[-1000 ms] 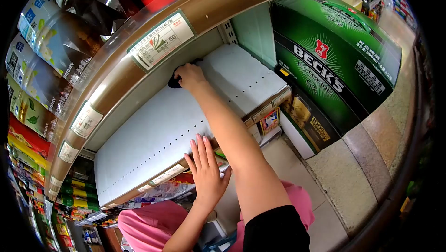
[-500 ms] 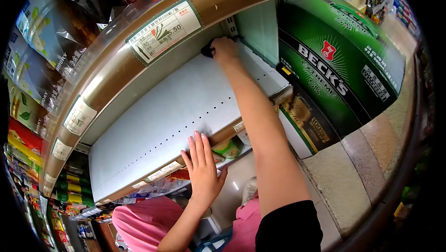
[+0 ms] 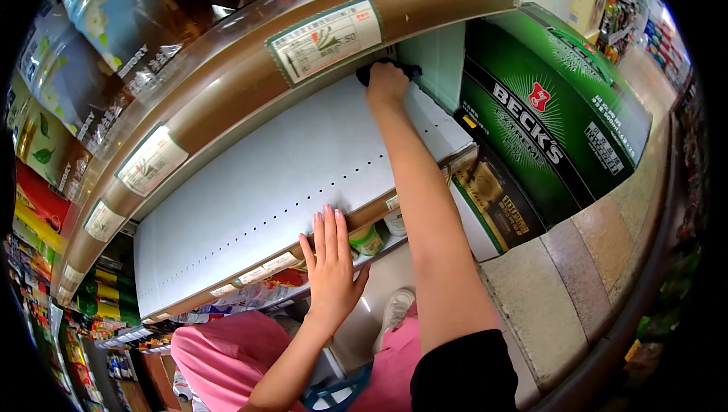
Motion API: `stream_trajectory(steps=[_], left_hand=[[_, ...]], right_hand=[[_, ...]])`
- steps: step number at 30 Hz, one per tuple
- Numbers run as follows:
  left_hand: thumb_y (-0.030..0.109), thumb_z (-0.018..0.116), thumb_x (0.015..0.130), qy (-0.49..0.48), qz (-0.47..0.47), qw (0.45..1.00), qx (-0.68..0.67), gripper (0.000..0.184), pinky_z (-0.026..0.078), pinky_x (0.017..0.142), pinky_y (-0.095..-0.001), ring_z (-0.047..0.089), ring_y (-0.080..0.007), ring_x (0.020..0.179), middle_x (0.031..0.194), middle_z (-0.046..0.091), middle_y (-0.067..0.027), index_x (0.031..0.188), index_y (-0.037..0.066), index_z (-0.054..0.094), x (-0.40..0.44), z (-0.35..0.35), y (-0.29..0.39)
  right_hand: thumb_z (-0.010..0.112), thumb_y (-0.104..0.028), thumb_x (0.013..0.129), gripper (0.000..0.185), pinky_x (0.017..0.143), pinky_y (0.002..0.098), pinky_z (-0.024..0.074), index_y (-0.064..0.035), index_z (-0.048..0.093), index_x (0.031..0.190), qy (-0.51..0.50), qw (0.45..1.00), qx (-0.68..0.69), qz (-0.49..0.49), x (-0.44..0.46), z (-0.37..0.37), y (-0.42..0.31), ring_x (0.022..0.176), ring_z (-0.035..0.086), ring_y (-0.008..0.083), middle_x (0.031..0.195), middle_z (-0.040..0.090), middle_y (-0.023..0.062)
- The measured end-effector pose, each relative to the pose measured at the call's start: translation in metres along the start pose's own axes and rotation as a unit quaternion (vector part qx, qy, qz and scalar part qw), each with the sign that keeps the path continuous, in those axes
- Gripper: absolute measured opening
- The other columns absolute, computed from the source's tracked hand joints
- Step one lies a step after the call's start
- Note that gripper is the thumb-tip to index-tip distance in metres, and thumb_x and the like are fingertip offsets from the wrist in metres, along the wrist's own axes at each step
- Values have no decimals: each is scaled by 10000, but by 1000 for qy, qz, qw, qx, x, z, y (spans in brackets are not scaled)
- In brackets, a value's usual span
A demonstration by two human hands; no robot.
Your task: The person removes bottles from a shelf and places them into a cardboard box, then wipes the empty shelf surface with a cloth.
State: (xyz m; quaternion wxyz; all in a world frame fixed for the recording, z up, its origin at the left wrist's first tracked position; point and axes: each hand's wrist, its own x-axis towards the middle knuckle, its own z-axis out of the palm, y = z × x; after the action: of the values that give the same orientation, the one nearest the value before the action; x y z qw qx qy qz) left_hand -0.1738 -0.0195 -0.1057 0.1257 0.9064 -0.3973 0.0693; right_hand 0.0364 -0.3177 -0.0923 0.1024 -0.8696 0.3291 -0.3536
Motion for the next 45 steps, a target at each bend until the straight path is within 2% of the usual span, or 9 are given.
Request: stream_trajectory(steps=[8, 15, 17, 20, 24, 30, 31, 37, 45], left_hand=[[277, 782, 731, 16, -17, 999, -41, 1059, 123, 1166, -586, 130, -389, 1484, 1588, 164, -229, 1520, -44, 152, -2, -5, 7], [198, 804, 696, 81, -52, 990, -108, 1072, 111, 1172, -573, 130, -415, 1479, 1583, 150, -258, 1513, -55, 157, -15, -9, 8], [200, 808, 690, 89, -64, 989, -94, 1072, 114, 1171, -573, 128, -416, 1479, 1582, 146, -263, 1510, -57, 168, -20, -11, 7], [197, 815, 685, 78, -69, 991, -89, 1069, 124, 1167, -575, 111, -424, 1481, 1580, 129, -278, 1506, -58, 180, -24, -11, 6], [198, 809, 688, 69, -72, 992, -81, 1064, 130, 1164, -577, 117, -422, 1478, 1579, 126, -279, 1514, -35, 181, -27, -12, 6], [184, 809, 685, 55, -66, 995, -58, 1057, 138, 1161, -576, 152, -418, 1471, 1575, 147, -276, 1516, -21, 188, -27, -13, 3], [181, 809, 685, 51, -63, 995, -57, 1057, 139, 1162, -576, 156, -418, 1470, 1574, 150, -276, 1517, -20, 188, -27, -14, 2], [190, 810, 696, 42, -67, 996, -46, 1062, 138, 1163, -571, 146, -428, 1469, 1576, 134, -280, 1521, -19, 174, -24, -13, 4], [196, 823, 679, 59, -60, 995, -56, 1113, 139, 1154, -594, 105, -462, 1469, 1568, 103, -316, 1527, -27, 139, -25, -9, 5]], right_hand=[[716, -183, 807, 165, 818, 410, 549, -194, 773, 961, -111, 993, 41, -30, -37, -40, -1, 928, 683, 312, 979, 718, 119], [770, -168, 739, 225, 817, 398, 549, -172, 774, 963, -112, 981, 100, -121, -96, -49, -39, 896, 685, 284, 1003, 726, 70], [769, -151, 738, 225, 832, 399, 550, -168, 773, 962, -169, 970, 120, -128, -112, -70, -60, 933, 687, 266, 1003, 725, 69], [759, -119, 749, 247, 859, 384, 551, -161, 763, 993, -176, 955, 145, -190, -134, -65, -70, 1006, 681, 236, 1017, 724, 63], [731, -162, 792, 190, 758, 417, 566, -177, 768, 978, -107, 937, 183, -277, -146, -57, -62, 842, 696, 294, 958, 719, 108], [733, -189, 804, 167, 731, 413, 567, -186, 769, 967, -100, 955, 178, -216, -121, -49, -43, 810, 701, 284, 934, 720, 92], [749, -155, 783, 229, 813, 397, 553, -171, 763, 1010, -148, 967, 144, -152, -110, -60, -40, 924, 689, 266, 1016, 720, 65], [731, -156, 801, 177, 785, 421, 555, -185, 776, 969, -54, 995, 62, -55, -56, -61, 37, 859, 692, 325, 964, 725, 101], [764, -104, 759, 227, 829, 396, 553, -155, 772, 979, -49, 990, 91, -96, -58, -92, 74, 912, 688, 309, 1041, 717, 90]])
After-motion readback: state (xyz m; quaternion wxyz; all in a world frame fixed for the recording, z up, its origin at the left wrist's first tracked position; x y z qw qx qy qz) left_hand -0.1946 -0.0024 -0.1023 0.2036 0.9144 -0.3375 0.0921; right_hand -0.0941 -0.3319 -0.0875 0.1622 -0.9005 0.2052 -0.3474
